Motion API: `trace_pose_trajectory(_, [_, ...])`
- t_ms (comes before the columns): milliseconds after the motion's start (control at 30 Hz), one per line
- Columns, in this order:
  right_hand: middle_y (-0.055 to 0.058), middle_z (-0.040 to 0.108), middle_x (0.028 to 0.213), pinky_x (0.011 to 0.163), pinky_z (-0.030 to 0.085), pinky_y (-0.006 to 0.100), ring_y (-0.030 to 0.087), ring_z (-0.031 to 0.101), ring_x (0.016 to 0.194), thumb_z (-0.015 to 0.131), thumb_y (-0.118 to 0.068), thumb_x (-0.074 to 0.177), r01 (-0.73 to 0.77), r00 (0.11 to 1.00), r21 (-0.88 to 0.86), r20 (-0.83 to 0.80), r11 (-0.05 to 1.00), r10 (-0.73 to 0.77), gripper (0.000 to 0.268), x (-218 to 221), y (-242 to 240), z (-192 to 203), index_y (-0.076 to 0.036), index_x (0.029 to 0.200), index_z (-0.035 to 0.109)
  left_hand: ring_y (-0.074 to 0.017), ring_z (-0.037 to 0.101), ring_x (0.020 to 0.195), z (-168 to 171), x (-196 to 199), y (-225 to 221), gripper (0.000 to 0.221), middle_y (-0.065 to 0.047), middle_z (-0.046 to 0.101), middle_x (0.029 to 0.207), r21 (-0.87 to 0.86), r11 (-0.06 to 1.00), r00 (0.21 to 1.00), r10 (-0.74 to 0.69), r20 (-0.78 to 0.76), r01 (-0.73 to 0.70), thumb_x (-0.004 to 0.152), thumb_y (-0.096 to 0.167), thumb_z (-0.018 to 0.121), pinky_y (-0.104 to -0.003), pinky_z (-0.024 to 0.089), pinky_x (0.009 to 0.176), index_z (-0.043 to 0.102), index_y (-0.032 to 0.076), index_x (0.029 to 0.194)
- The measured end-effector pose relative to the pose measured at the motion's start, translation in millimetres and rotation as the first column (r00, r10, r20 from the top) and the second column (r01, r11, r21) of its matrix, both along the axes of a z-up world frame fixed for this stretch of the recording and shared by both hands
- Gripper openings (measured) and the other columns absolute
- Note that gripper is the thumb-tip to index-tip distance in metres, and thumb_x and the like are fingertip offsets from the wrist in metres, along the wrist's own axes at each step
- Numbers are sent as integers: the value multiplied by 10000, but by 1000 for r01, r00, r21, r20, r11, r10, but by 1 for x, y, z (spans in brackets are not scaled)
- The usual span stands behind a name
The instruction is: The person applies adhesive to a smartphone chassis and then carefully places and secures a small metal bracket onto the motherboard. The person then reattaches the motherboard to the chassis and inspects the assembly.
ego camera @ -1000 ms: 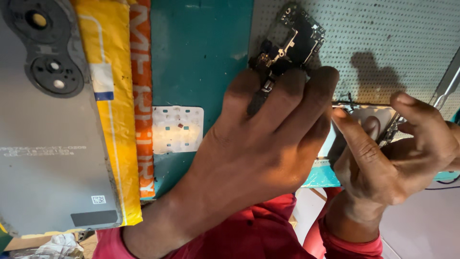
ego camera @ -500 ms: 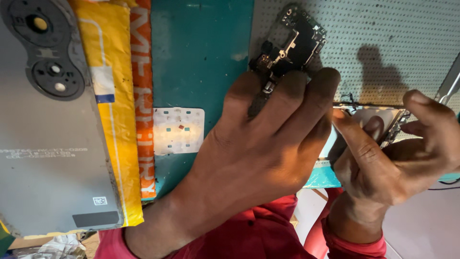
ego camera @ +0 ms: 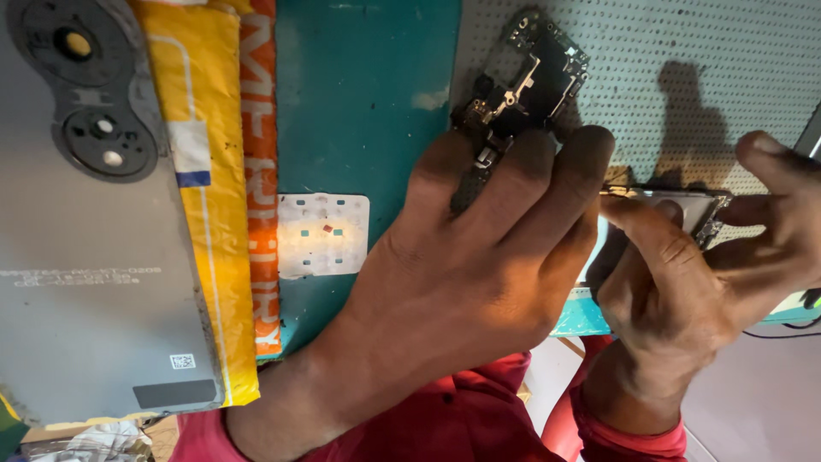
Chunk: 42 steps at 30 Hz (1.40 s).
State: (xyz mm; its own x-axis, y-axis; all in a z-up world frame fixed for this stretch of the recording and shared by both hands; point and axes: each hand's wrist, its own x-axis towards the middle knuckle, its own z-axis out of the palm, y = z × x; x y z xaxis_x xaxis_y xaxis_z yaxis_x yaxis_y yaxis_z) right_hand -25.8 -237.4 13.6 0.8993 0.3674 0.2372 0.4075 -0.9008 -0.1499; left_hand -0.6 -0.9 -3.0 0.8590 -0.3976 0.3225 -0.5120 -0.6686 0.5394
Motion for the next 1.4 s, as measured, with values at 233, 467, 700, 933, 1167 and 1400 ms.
trace_pose_trajectory(233, [164, 416, 1391, 961, 469, 425, 321, 484, 1302, 704, -14, 998, -26, 999, 18, 39, 1000, 25, 200, -2, -4, -2, -98, 1106, 851, -214, 511, 1233, 5, 2, 1, 265, -97, 585, 1374, 1, 1000, 1000, -4, -10, 4, 1027, 204, 602, -414, 381, 1073, 703, -7, 1152])
trace_pose_trajectory(467, [247, 493, 1398, 804, 453, 370, 345, 550, 1225, 741, -29, 963, 51, 995, 113, 74, 992, -59, 206, -5, -23, -14, -59, 1149, 825, -223, 507, 1223, 2, 3, 3, 290, -108, 584, 1367, 14, 1000, 1000, 5, 11, -5, 1016, 184, 594, -413, 379, 1057, 698, -27, 1186])
trace_pose_trajectory(700, [204, 507, 1302, 850, 459, 420, 336, 551, 1181, 781, -98, 932, -20, 999, 34, 41, 999, 19, 231, -4, -19, -7, -60, 1157, 822, -213, 512, 1214, 1, 1, 2, 284, -110, 590, 1365, 2, 1000, 1000, 13, 5, -13, 996, 170, 588, -405, 388, 1037, 699, -36, 1156])
trace_pose_trajectory(933, [227, 504, 1320, 909, 506, 378, 340, 572, 1246, 816, -110, 1001, 9, 999, 43, 42, 999, -10, 190, -3, -13, -6, -31, 1173, 829, -210, 516, 1211, 2, 3, 2, 295, -96, 592, 1361, 21, 1000, 1000, 3, 2, -3, 1013, 201, 601, -408, 391, 1050, 706, -23, 1173])
trace_pose_trajectory(1167, [230, 509, 1331, 918, 524, 406, 349, 591, 1239, 852, -95, 1004, -10, 998, 27, 60, 1000, 8, 183, -1, -14, -6, 15, 1138, 794, -217, 510, 1242, 3, 2, 1, 280, -101, 577, 1386, 29, 1000, 1000, -10, -9, 10, 1022, 225, 595, -429, 376, 1065, 700, 2, 1155])
trace_pose_trajectory(1400, [220, 522, 1387, 746, 476, 286, 234, 591, 981, 863, -100, 996, 52, 999, 70, 9, 996, -53, 173, -4, -19, -6, 3, 1110, 784, -219, 510, 1232, 4, 3, 0, 303, -101, 578, 1382, 47, 999, 1000, -21, -1, 22, 1011, 244, 607, -450, 377, 1065, 704, 9, 1176])
